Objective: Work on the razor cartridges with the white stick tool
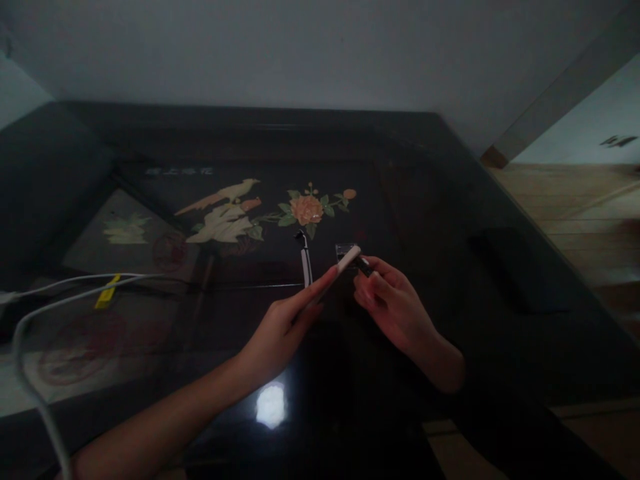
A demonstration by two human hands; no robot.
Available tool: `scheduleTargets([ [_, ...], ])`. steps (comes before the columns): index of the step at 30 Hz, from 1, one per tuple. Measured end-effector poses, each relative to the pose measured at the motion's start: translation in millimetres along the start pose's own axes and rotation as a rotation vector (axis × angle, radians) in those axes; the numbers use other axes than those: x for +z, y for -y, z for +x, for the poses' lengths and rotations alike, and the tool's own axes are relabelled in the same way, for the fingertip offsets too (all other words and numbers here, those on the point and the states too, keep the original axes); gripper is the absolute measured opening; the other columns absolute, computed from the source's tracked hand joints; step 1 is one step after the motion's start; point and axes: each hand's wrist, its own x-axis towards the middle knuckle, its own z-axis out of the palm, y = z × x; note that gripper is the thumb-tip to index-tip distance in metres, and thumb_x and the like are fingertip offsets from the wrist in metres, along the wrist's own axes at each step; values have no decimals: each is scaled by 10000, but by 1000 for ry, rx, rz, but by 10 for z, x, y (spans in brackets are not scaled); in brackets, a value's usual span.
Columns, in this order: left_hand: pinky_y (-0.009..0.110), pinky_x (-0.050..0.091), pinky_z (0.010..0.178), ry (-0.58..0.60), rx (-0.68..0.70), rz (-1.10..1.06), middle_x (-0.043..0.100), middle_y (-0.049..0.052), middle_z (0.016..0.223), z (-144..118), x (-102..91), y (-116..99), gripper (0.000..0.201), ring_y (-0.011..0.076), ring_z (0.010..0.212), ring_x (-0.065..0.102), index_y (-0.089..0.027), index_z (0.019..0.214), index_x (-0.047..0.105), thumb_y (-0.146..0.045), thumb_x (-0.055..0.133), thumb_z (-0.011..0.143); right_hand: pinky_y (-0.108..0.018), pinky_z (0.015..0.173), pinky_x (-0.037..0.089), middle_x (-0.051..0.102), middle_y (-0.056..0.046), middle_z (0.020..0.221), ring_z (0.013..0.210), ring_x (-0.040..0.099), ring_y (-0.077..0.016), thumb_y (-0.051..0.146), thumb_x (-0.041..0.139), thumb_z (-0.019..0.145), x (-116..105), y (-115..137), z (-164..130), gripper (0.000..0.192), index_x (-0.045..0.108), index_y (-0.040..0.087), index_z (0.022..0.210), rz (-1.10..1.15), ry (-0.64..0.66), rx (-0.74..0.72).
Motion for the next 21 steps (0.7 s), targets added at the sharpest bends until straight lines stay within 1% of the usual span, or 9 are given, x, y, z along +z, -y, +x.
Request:
scheduleTargets([
  [3, 400, 338, 1167, -1, 10, -3, 444, 1, 1503, -1, -5, 1, 513, 217, 1385, 427, -280, 1477, 377, -207, 448, 974, -252, 465, 185, 446, 91, 500, 463, 275, -68, 406, 842, 654, 9, 3, -2, 343, 696, 213, 897, -10, -7, -7],
  [6, 385, 331, 1172, 15, 30, -16, 438, -11, 1509, -15, 2, -2, 516, 201, 1390, 421, -288, 1482, 362, -203, 438, 979, -256, 463, 186, 445, 87, 507, 464, 290, -71, 403, 834, 663, 16, 13, -4, 330, 700, 212, 897, -39, -18, -16],
  [12, 378, 370, 1150, 47, 44, -21, 476, 2, 1487, -46, 26, -6, 526, 208, 1352, 479, -278, 1490, 357, -197, 442, 978, -246, 457, 191, 433, 85, 529, 461, 295, -57, 392, 843, 645, 28, 34, -6, 319, 723, 210, 878, -61, -44, -10],
  [16, 361, 387, 1137, 94, 73, -17, 486, -1, 1481, -62, 36, -23, 529, 196, 1330, 507, -284, 1492, 354, -179, 431, 980, -228, 456, 213, 446, 79, 553, 470, 305, -49, 381, 856, 634, 23, 29, -3, 351, 751, 225, 930, -52, -77, 0],
  [21, 342, 399, 1127, 120, 93, -23, 497, 11, 1476, -77, 34, -43, 524, 188, 1309, 531, -273, 1490, 365, -178, 431, 979, -219, 452, 239, 449, 69, 587, 496, 320, -56, 378, 848, 646, 9, 33, -8, 381, 747, 228, 981, -58, -73, -9],
])
